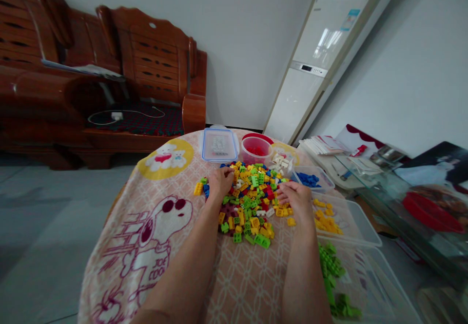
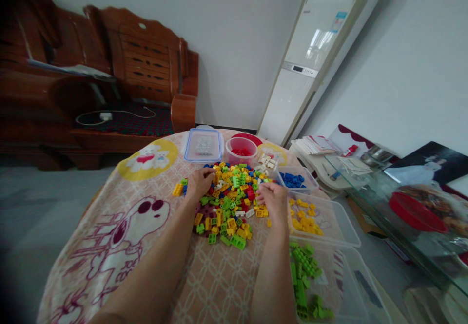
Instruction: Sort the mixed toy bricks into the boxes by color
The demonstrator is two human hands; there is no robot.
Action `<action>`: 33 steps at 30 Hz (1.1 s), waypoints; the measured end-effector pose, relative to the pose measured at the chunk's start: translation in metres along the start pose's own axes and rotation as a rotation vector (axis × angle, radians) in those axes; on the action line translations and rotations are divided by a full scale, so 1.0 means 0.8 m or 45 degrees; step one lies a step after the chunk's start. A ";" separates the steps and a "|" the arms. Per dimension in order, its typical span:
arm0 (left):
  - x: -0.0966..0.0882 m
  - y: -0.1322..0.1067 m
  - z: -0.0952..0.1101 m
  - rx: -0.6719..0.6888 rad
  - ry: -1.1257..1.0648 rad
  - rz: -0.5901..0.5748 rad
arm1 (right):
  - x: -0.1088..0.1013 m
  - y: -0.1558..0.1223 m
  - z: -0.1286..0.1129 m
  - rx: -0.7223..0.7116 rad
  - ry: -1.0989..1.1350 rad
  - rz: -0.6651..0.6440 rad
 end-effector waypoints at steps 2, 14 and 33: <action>0.000 0.001 -0.001 0.005 0.002 0.001 | 0.039 -0.019 0.003 0.091 -0.268 -0.338; 0.002 0.003 -0.002 0.017 -0.011 -0.001 | 0.121 -0.065 -0.015 -0.081 -1.554 -0.687; -0.001 0.001 -0.001 0.012 -0.010 0.003 | 0.065 -0.046 0.003 0.120 -0.847 -0.610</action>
Point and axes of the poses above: each hand's wrist, its own y-axis towards the middle knuckle, its own x-axis out of the palm, z = x × y, the point moved 10 cm from there along y, towards the middle knuckle
